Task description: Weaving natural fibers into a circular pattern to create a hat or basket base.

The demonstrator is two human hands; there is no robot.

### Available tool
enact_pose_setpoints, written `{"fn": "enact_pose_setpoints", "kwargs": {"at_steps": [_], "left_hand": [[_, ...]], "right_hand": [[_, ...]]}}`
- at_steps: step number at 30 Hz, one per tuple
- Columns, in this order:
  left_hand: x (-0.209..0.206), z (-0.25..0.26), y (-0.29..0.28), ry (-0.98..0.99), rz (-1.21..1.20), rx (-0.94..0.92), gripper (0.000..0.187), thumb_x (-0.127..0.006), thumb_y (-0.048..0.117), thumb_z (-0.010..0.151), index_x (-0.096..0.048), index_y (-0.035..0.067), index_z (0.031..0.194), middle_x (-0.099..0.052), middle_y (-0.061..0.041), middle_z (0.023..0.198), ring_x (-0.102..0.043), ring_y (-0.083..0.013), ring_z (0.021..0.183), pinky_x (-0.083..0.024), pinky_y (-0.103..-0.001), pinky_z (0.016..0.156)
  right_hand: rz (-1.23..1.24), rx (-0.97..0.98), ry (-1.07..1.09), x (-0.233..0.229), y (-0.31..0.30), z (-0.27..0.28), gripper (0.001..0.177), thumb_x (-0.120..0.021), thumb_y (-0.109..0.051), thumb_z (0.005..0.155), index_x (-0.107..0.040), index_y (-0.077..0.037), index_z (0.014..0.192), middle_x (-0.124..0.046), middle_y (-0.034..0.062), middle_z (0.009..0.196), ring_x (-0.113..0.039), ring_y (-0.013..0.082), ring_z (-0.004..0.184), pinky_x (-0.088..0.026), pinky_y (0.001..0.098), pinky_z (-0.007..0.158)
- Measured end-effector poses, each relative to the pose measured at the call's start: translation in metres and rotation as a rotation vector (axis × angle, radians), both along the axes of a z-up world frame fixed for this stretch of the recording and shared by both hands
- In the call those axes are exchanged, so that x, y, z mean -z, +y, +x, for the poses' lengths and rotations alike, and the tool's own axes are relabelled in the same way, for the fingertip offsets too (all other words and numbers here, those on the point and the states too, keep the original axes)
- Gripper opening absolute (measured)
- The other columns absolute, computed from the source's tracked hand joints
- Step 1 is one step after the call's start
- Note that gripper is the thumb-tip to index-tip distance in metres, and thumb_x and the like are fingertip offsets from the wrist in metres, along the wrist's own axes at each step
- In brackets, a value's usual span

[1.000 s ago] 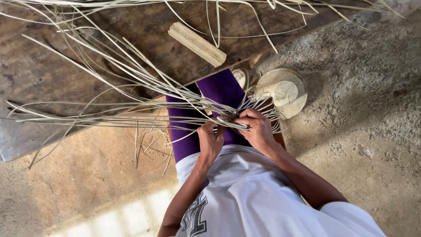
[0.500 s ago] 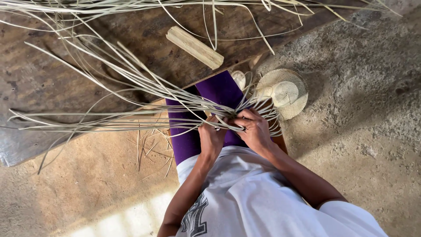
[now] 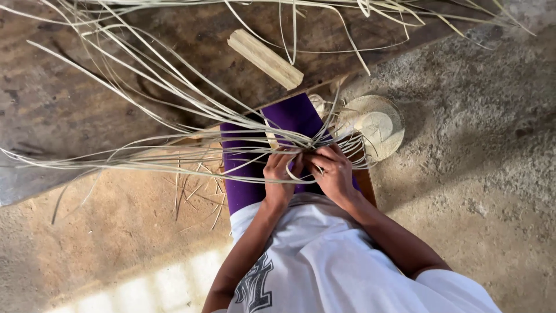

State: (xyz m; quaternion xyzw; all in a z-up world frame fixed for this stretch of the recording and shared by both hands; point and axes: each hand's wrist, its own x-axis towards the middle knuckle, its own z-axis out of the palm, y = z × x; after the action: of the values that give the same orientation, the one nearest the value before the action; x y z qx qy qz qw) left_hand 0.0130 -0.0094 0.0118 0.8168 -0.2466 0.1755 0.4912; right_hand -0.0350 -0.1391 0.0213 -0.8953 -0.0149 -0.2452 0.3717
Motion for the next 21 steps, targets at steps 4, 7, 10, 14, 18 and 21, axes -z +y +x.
{"fn": "enact_pose_setpoints", "kwargs": {"at_steps": [4, 7, 10, 14, 18, 21], "left_hand": [[0.013, 0.006, -0.007, -0.089, 0.077, -0.01, 0.004, -0.067, 0.008, 0.082, -0.068, 0.005, 0.079, -0.066, -0.01, 0.074, -0.067, -0.0288, 0.073, -0.053, -0.032, 0.074], [0.008, 0.005, -0.008, 0.007, -0.076, 0.063, 0.003, -0.063, 0.002, 0.081, -0.064, 0.002, 0.079, -0.065, -0.013, 0.073, -0.064, -0.0349, 0.072, -0.053, -0.038, 0.071], [-0.001, 0.009, -0.001, 0.211, -0.035, 0.093, 0.018, -0.059, 0.014, 0.087, -0.058, 0.004, 0.071, -0.054, -0.009, 0.062, -0.058, -0.0306, 0.064, -0.049, -0.037, 0.062], [-0.002, 0.011, 0.003, 0.304, -0.007, 0.139, 0.025, -0.057, 0.017, 0.088, -0.052, 0.006, 0.066, -0.049, -0.007, 0.059, -0.055, -0.0284, 0.061, -0.046, -0.035, 0.059], [-0.011, 0.012, 0.008, 0.429, -0.05, 0.178, 0.022, -0.06, 0.013, 0.084, -0.052, 0.007, 0.065, -0.049, -0.006, 0.059, -0.055, -0.0272, 0.061, -0.046, -0.034, 0.059], [-0.019, 0.013, 0.01, 0.471, -0.066, 0.194, 0.017, -0.057, 0.007, 0.083, -0.051, 0.006, 0.067, -0.049, -0.008, 0.061, -0.054, -0.0279, 0.061, -0.045, -0.034, 0.058]], "right_hand": [[0.146, -0.063, 0.057, -0.01, -0.004, 0.001, 0.014, -0.071, 0.002, 0.069, -0.067, -0.008, 0.078, -0.063, 0.0102, 0.081, -0.061, 0.0351, 0.078, -0.052, 0.0436, 0.062], [0.434, -0.186, 0.212, -0.061, -0.015, 0.0, 0.015, -0.074, -0.003, 0.07, -0.069, -0.01, 0.082, -0.067, 0.0061, 0.089, -0.064, 0.0259, 0.088, -0.051, 0.0375, 0.075], [0.738, -0.049, 0.424, -0.105, -0.014, -0.004, 0.009, -0.066, -0.015, 0.082, -0.066, -0.005, 0.081, -0.06, 0.0074, 0.051, -0.061, 0.0123, 0.052, -0.051, 0.0226, 0.057], [0.463, -0.017, 0.484, -0.059, -0.014, 0.01, 0.011, -0.071, -0.016, 0.078, -0.068, -0.006, 0.081, -0.059, 0.0068, 0.049, -0.059, 0.0099, 0.048, -0.046, 0.0218, 0.047], [-0.004, -0.027, 0.436, -0.043, -0.002, 0.011, 0.01, -0.064, -0.003, 0.075, -0.068, -0.004, 0.084, -0.064, 0.0122, 0.075, -0.064, 0.0334, 0.068, -0.052, 0.0407, 0.058], [-0.103, 0.044, 0.436, -0.044, 0.006, 0.005, 0.014, -0.062, 0.0, 0.078, -0.068, -0.001, 0.091, -0.064, 0.0122, 0.082, -0.063, 0.0365, 0.072, -0.053, 0.0468, 0.061]]}}
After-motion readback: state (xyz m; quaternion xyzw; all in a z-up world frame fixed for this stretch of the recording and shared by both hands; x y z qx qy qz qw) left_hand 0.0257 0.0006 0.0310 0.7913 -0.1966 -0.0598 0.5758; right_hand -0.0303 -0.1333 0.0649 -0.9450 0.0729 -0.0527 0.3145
